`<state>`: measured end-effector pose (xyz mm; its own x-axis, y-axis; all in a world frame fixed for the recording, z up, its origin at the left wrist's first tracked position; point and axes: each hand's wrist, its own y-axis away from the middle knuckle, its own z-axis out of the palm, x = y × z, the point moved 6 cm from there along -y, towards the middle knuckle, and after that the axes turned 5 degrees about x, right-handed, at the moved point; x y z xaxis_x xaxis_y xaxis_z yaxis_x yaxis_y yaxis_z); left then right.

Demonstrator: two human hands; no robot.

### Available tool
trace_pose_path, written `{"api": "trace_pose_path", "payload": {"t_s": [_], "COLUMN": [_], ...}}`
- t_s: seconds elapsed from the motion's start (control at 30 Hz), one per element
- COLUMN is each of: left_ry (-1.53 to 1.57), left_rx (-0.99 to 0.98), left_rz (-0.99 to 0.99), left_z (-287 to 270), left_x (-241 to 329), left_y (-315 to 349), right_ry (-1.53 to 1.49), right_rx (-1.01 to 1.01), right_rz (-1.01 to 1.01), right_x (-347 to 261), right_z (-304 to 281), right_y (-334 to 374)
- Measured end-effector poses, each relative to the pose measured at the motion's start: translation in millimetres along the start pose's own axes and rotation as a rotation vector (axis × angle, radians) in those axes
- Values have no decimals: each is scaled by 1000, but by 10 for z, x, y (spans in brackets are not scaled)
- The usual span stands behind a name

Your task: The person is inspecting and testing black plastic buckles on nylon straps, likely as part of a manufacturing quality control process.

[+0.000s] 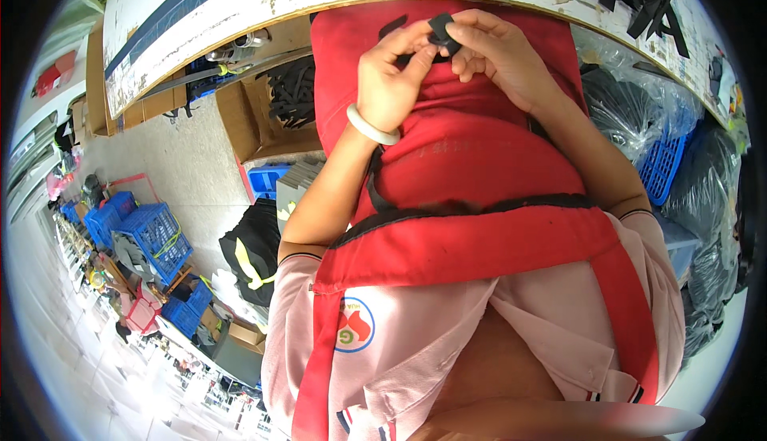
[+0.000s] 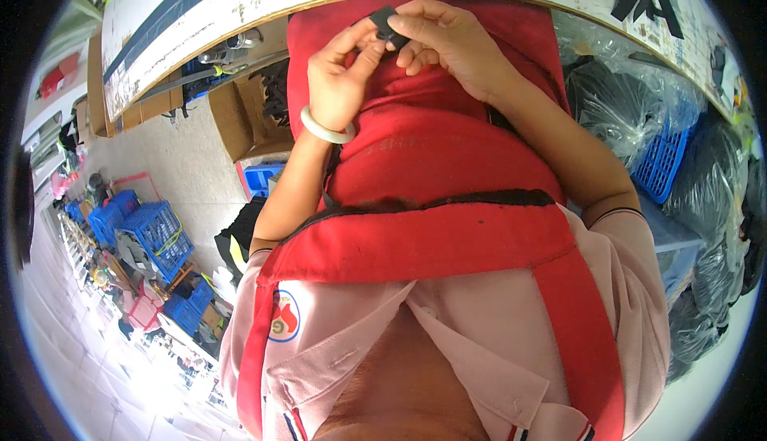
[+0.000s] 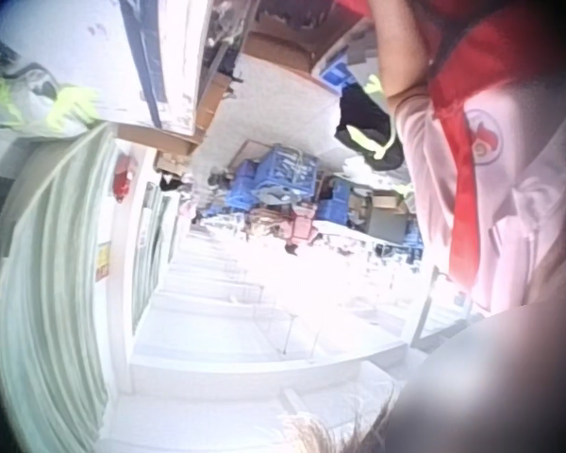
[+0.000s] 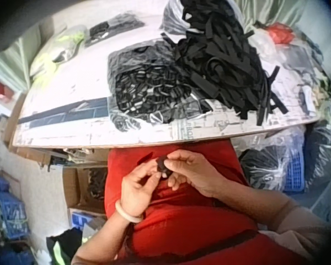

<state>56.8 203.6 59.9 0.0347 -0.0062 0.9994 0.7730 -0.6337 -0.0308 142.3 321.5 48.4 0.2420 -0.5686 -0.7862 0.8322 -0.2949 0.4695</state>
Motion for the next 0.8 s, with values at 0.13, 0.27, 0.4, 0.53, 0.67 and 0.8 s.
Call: {"api": "trace_pose_path", "payload": {"t_s": [0.13, 0.27, 0.4, 0.53, 0.67, 0.8], "left_ry": [506, 402, 346, 331, 275, 282], "left_rx": [-32, 65, 138, 135, 163, 178], "left_rz": [-485, -347, -278, -204, -137, -119], "left_z": [-76, -23, -78, -32, -41, -69], "left_x": [-389, -260, -205, -170, -105, -106], "left_y": [-9, -87, -73, -37, -40, -49], "right_ry": [275, 354, 467, 523, 439, 404], "right_rx": [16, 77, 54, 65, 109, 146], "right_rz": [-259, -628, -298, -172, -247, -283], "right_x": [37, -330, -348, -155, -156, -172], "right_z": [-49, 69, 94, -6, -4, 11], "right_y": [-53, 177, 144, 103, 66, 58]}}
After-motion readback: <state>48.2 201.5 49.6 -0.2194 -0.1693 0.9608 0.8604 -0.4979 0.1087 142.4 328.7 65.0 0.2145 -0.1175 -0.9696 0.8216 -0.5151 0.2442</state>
